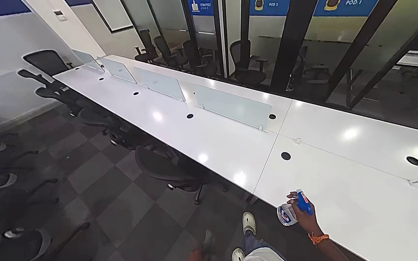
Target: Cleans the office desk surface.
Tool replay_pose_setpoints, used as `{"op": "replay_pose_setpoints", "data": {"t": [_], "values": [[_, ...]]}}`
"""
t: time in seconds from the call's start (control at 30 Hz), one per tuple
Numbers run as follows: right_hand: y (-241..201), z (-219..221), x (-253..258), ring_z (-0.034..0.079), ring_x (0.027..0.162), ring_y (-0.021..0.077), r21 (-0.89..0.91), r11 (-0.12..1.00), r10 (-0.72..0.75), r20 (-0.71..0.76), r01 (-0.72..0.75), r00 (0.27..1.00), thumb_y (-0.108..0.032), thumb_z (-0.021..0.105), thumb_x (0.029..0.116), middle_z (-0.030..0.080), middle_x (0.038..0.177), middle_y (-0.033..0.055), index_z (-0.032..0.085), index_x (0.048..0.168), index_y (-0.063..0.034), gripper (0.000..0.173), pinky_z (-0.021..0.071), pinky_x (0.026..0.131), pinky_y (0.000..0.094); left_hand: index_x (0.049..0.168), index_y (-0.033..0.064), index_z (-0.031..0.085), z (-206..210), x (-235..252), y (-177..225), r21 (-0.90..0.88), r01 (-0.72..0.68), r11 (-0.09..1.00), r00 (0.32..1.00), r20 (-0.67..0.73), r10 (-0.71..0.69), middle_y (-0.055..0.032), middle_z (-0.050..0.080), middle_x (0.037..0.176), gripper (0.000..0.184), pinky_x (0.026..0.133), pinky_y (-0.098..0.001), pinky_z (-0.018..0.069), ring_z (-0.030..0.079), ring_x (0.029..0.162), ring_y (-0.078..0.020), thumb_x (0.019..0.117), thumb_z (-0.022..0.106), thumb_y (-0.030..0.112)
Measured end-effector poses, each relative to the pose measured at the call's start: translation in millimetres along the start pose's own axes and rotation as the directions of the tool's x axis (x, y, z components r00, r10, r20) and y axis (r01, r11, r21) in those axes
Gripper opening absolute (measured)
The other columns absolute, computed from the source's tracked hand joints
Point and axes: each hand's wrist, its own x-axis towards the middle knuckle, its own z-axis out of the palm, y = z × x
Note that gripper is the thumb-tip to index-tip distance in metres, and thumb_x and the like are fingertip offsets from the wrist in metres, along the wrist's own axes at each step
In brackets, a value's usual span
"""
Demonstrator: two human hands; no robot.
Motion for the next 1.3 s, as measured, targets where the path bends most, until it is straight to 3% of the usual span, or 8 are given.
{"op": "replay_pose_setpoints", "data": {"t": [0.2,0.47,0.6,0.8,1.0,1.13,1.23,1.3], "values": [[10,3,51,0.072,0.092,0.0127,0.001,1.000,0.030,-0.073,-0.030,0.997,-0.005,0.059,0.0841,0.074,0.101,0.0088,0.067,0.109,0.0060,0.029,0.0604,0.085,0.0294,0.135,0.0109,0.061,-41,51,28,-0.004,0.052,0.999,0.998,-0.022,-0.052,-0.0192,0.069,0.124,0.051,0.094,-0.0611,0.0543,0.067,0.115,-0.0373,0.0927,0.064,0.039],[-1,0,137,0.073,0.098,0.0176,0.076,0.994,-0.083,0.063,0.078,0.995,-0.002,0.058,0.0841,0.074,0.110,0.0095,0.065,0.114,0.0033,0.032,0.0615,0.089,0.0331,0.133,0.0149,0.063,-104,108,61,0.149,0.084,0.985,0.995,-0.062,-0.076,-0.0156,0.071,0.121,0.050,0.094,-0.0587,0.0548,0.068,0.114,-0.0339,0.0932,0.060,0.044],[-3,12,147,0.070,0.088,0.0104,0.013,0.995,-0.104,0.031,0.103,0.994,-0.003,0.062,0.0843,0.074,0.098,0.0042,0.068,0.104,-0.0003,0.021,0.0603,0.080,0.0264,0.133,0.0147,0.062,-132,131,84,0.237,0.005,0.972,0.999,-0.034,0.003,-0.0149,0.071,0.120,0.049,0.093,-0.0596,0.0544,0.069,0.114,-0.0338,0.0935,0.060,0.043],[2,23,108,0.072,0.082,0.0104,-0.005,0.996,0.086,-0.151,-0.087,0.985,-0.023,0.057,0.0960,0.075,0.088,0.0025,0.070,0.097,-0.0017,0.025,0.0611,0.079,0.0286,0.134,0.0117,0.061,-170,175,101,0.347,-0.154,0.925,0.987,0.002,0.163,-0.0165,0.070,0.122,0.049,0.094,-0.0606,0.0538,0.068,0.114,-0.0362,0.0950,0.058,0.041],[5,64,47,0.067,0.072,0.0055,-0.134,0.955,0.242,-0.176,-0.266,0.954,-0.020,0.058,0.0929,0.072,0.079,-0.0011,0.072,0.091,-0.0046,0.021,0.0575,0.071,0.0258,0.136,0.0091,0.057,-204,221,82,0.325,-0.260,0.909,0.965,0.050,0.257,-0.0177,0.068,0.125,0.052,0.096,-0.0574,0.0538,0.066,0.118,-0.0355,0.0937,0.060,0.039],[19,86,6,0.065,0.062,0.0072,-0.060,0.914,0.352,-0.376,-0.401,0.857,-0.025,0.058,0.0930,0.068,0.068,-0.0024,0.070,0.082,-0.0073,0.024,0.0568,0.063,0.0266,0.134,0.0067,0.058,-206,250,54,0.309,-0.303,0.902,0.953,0.120,0.279,-0.0188,0.068,0.126,0.053,0.096,-0.0579,0.0541,0.066,0.118,-0.0362,0.0923,0.064,0.038],[1,100,-21,0.068,0.068,0.0118,0.086,0.868,0.475,-0.434,-0.489,0.765,-0.027,0.060,0.0923,0.069,0.073,0.0007,0.067,0.093,-0.0046,0.023,0.0599,0.068,0.0304,0.139,0.0071,0.056,-210,255,27,0.266,-0.301,0.916,0.953,0.112,0.281,-0.0192,0.068,0.127,0.054,0.098,-0.0586,0.0523,0.065,0.119,-0.0369,0.0944,0.062,0.037],[-14,110,-30,0.069,0.070,0.0121,0.033,0.857,0.495,-0.328,-0.514,0.805,-0.025,0.062,0.0911,0.071,0.077,0.0017,0.068,0.097,-0.0028,0.023,0.0603,0.070,0.0305,0.145,0.0065,0.053,-207,253,12,0.226,-0.306,0.925,0.951,0.114,0.286,-0.0211,0.067,0.129,0.057,0.102,-0.0580,0.0497,0.064,0.122,-0.0381,0.0961,0.061,0.035]]}}
